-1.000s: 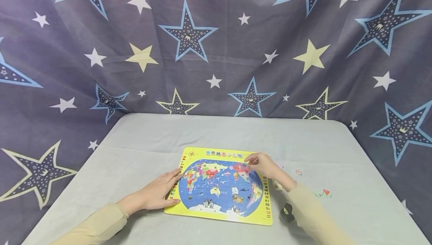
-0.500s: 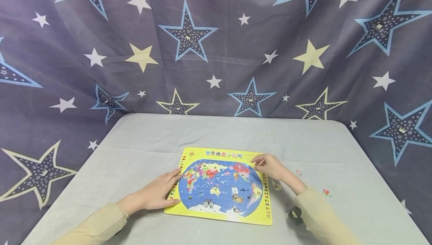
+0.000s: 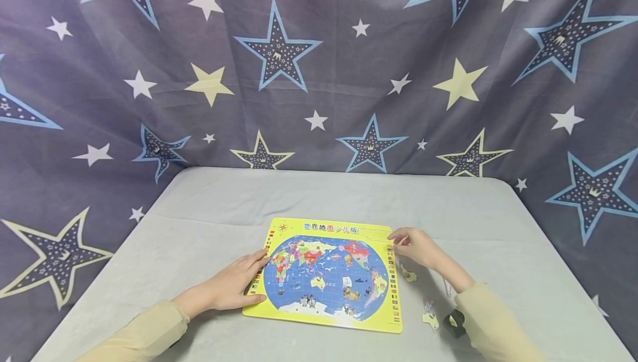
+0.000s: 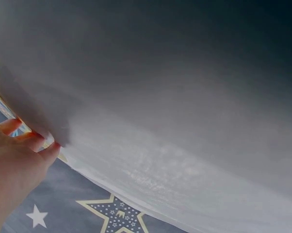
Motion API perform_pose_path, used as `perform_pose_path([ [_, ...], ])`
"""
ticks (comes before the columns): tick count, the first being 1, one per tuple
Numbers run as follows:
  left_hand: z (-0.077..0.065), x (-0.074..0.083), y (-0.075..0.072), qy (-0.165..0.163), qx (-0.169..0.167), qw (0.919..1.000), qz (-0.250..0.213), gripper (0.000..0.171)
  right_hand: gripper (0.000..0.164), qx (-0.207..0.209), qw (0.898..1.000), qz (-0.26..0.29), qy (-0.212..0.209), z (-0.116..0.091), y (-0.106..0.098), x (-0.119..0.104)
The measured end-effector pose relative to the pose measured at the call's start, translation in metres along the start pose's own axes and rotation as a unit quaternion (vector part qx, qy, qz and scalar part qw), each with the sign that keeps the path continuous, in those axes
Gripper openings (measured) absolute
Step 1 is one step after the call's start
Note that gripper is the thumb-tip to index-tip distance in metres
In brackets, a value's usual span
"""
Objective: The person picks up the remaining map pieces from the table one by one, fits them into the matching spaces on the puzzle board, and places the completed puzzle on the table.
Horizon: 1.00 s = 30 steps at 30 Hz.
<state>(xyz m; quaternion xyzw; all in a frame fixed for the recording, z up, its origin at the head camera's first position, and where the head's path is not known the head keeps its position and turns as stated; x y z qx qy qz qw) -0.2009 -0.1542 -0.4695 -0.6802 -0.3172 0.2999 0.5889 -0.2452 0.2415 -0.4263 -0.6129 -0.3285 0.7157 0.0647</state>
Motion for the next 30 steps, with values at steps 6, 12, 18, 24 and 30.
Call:
perform_pose_path([
  [6,0.000,0.000,0.001,0.001,0.002,1.0000,0.001,0.083,0.021,0.016,1.000,-0.012,-0.010,-0.008,-0.012,0.004],
  [12,0.000,0.000,0.001,0.002,0.006,1.0000,0.002,0.083,0.021,0.026,0.999,-0.026,-0.004,-0.013,-0.021,0.009],
  [18,0.000,-0.001,0.002,0.004,0.009,0.9999,0.005,0.083,0.022,0.032,0.999,-0.033,-0.006,-0.023,-0.032,0.013],
  [24,0.000,-0.001,0.002,0.003,0.011,0.9999,0.005,0.083,0.022,0.034,0.999,-0.030,0.002,-0.031,-0.037,0.017],
  [30,0.000,-0.001,0.002,0.003,0.011,0.9999,0.002,0.083,0.021,0.034,0.999,-0.019,0.013,-0.031,-0.035,0.024],
])
Point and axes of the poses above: each hand's wrist, its own z-axis towards the middle knuckle, its own y-axis out of the palm, x = y × z, the point moved 3 cm from there along z, towards the middle knuckle, and after that the axes turned 15 degrees about z, right-handed, at the moved point
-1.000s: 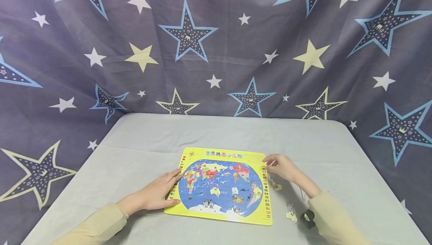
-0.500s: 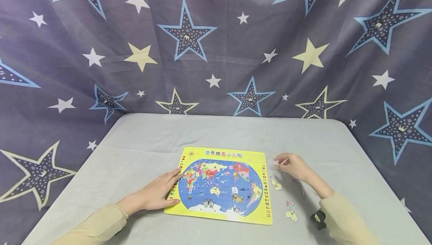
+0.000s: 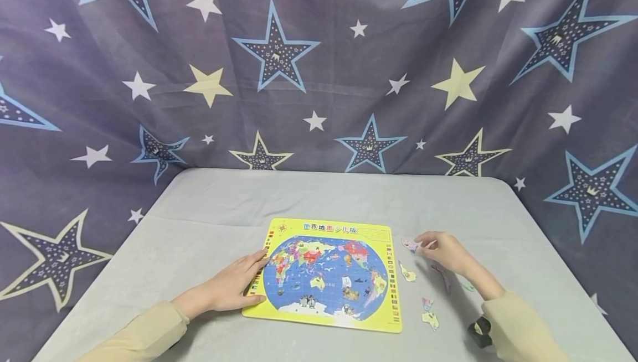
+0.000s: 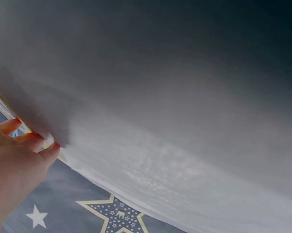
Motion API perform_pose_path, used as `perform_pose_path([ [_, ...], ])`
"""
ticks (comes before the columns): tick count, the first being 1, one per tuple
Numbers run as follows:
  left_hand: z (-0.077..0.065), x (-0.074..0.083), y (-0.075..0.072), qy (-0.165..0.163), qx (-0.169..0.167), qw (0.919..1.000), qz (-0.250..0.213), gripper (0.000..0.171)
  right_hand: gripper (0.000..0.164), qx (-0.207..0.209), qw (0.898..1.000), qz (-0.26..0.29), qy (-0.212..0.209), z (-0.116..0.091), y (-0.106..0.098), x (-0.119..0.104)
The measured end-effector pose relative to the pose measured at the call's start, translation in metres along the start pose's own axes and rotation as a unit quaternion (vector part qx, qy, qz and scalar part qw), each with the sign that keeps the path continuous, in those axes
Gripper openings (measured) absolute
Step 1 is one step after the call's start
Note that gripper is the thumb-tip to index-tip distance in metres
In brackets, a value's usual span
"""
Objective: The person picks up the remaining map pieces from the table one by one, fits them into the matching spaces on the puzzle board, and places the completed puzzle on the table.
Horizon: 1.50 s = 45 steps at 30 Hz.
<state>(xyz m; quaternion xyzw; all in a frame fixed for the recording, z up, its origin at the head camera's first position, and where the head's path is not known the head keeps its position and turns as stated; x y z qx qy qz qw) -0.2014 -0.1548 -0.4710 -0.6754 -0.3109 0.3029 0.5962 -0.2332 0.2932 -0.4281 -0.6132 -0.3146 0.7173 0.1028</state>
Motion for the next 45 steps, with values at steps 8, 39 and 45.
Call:
perform_pose_path([
  [8,0.001,-0.001,0.003,0.001,-0.005,1.0000,0.000,0.084,0.023,0.000,1.000,0.000,-0.002,0.005,0.006,0.007],
  [39,0.000,0.000,0.001,-0.003,-0.016,0.9999,-0.003,0.083,0.035,0.003,0.999,-0.020,0.045,0.019,0.021,0.021],
  [45,0.001,0.000,0.000,-0.004,-0.019,0.9998,-0.002,0.082,0.033,0.006,0.998,-0.042,0.042,0.021,0.021,0.021],
])
Point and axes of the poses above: each hand's wrist, its own z-axis towards the middle knuckle, its own y-axis out of the palm, x = y × z, the point moved 3 cm from there along z, towards the middle knuckle, and after that the axes turned 15 degrees about z, right-handed, at the moved point
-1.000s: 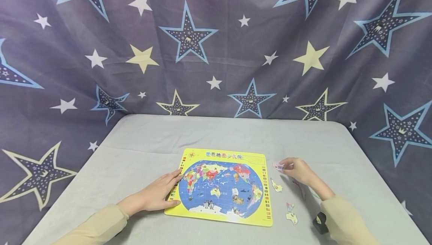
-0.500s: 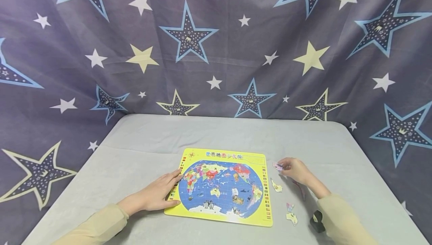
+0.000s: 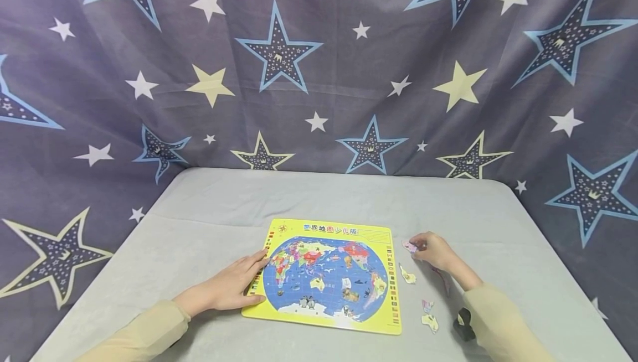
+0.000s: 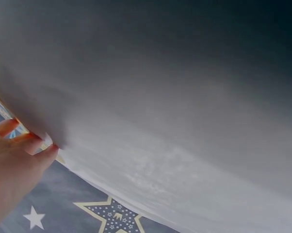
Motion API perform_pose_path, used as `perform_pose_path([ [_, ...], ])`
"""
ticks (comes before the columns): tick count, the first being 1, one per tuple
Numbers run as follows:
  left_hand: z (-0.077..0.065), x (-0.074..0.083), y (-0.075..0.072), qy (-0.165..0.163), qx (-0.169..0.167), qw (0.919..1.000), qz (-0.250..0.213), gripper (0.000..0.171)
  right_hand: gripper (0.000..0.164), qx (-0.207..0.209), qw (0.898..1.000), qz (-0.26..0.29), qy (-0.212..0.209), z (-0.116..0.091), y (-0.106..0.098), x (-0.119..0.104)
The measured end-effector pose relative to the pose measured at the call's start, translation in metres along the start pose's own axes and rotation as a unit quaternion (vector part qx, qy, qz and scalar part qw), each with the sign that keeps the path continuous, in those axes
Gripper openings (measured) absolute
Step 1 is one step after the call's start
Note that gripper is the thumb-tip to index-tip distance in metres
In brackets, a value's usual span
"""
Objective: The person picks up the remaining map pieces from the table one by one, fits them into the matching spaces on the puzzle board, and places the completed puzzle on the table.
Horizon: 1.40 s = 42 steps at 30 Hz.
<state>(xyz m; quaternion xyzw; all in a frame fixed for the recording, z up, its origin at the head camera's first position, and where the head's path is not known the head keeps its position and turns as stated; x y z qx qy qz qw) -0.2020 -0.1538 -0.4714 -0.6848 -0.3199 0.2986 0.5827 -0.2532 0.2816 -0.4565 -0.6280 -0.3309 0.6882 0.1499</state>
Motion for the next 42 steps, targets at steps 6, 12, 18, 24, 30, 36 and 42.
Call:
perform_pose_path([
  [6,0.0007,0.0009,-0.0011,-0.002,-0.008,1.0000,-0.004,0.082,0.030,-0.003,1.000,0.003,0.007,0.0016,-0.0021,0.0000],
  [12,0.0005,0.0017,-0.0022,-0.002,-0.006,1.0000,-0.007,0.081,0.029,-0.005,1.000,0.012,0.011,0.0021,-0.0010,0.0005],
  [18,0.0014,0.0007,-0.0026,0.003,0.003,1.0000,-0.008,0.081,0.029,-0.003,1.000,0.029,0.008,0.0012,-0.0020,-0.0015],
  [24,0.0016,0.0000,-0.0034,0.002,-0.001,0.9999,-0.013,0.081,0.028,0.002,0.999,0.040,0.008,0.0016,-0.0017,0.0009],
  [30,0.0009,0.0016,-0.0047,0.000,-0.005,0.9998,-0.018,0.081,0.026,0.006,0.998,0.058,0.005,0.0021,-0.0012,0.0034],
  [36,0.0008,0.0016,-0.0053,0.001,0.001,0.9998,-0.019,0.081,0.026,0.004,0.997,0.080,0.009,0.0020,-0.0011,0.0047],
  [42,0.0002,0.0013,-0.0043,-0.002,0.002,0.9998,-0.018,0.081,0.024,0.007,0.996,0.090,-0.004,0.0033,-0.0006,0.0033],
])
Point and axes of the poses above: each hand's wrist, its own z-axis towards the middle knuckle, its own y-axis out of the palm, x = y × z, the point moved 3 cm from there along z, towards the middle knuckle, and after that the axes turned 15 degrees about z, right-handed, at the moved point
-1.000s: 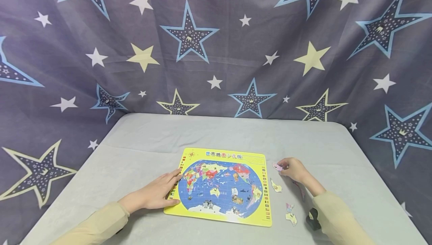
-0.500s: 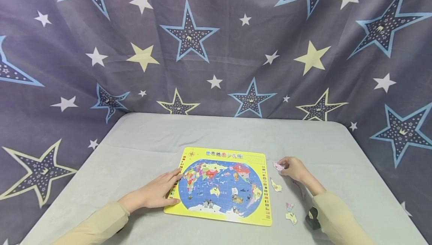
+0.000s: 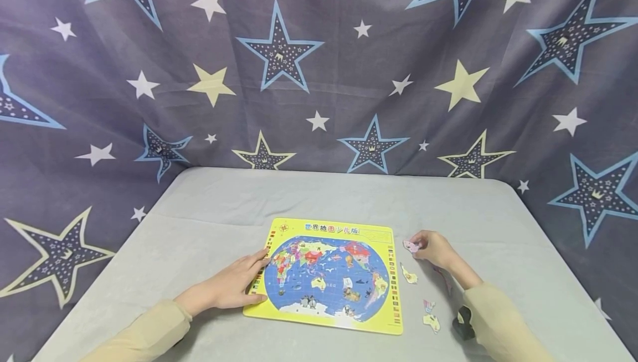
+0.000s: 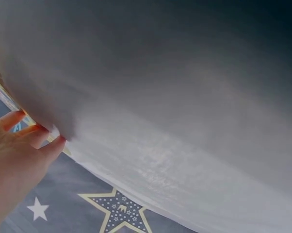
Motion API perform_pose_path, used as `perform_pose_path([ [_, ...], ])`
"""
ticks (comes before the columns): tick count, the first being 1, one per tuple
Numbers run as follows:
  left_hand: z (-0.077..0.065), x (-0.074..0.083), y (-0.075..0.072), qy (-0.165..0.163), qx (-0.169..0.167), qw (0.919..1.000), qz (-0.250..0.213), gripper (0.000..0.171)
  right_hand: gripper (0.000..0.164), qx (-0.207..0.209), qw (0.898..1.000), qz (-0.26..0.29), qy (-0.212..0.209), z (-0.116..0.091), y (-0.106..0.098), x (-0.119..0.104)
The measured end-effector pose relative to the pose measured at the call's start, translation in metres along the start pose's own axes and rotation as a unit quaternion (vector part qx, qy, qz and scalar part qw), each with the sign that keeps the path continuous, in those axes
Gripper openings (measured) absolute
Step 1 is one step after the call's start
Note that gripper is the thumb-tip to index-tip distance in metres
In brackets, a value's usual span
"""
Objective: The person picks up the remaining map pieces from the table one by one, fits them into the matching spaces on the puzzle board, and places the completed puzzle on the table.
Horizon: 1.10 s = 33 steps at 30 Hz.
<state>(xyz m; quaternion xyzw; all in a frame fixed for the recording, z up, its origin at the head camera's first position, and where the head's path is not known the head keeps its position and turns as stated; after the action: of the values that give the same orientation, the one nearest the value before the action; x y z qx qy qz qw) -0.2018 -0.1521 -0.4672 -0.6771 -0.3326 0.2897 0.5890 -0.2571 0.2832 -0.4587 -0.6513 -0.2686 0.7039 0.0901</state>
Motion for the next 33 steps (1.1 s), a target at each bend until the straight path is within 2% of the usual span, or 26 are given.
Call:
perform_pose_path([
  [11,0.0005,0.0008,0.0007,-0.002,0.003,1.0000,0.008,0.082,0.021,0.005,1.000,0.004,0.015,0.0003,0.0013,0.0035],
  [25,0.0002,0.0000,0.0019,-0.002,0.003,1.0000,0.006,0.082,0.014,0.004,1.000,-0.006,0.003,-0.0027,0.0030,-0.0009],
  [33,-0.0001,0.0004,0.0021,-0.002,0.007,1.0000,0.006,0.081,0.017,-0.005,1.000,0.021,0.002,-0.0048,0.0034,-0.0037],
])
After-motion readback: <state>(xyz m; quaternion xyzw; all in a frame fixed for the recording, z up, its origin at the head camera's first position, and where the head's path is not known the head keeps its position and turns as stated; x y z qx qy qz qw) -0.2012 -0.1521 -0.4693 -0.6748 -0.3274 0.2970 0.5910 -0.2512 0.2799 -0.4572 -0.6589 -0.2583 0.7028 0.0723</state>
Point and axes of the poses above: each hand's wrist, its own z-axis towards the middle knuckle, its own y-axis out of the palm, x = y × z, the point moved 3 cm from there along z, towards the middle knuckle, and after that the axes turned 15 degrees about z, right-handed, at the moved point
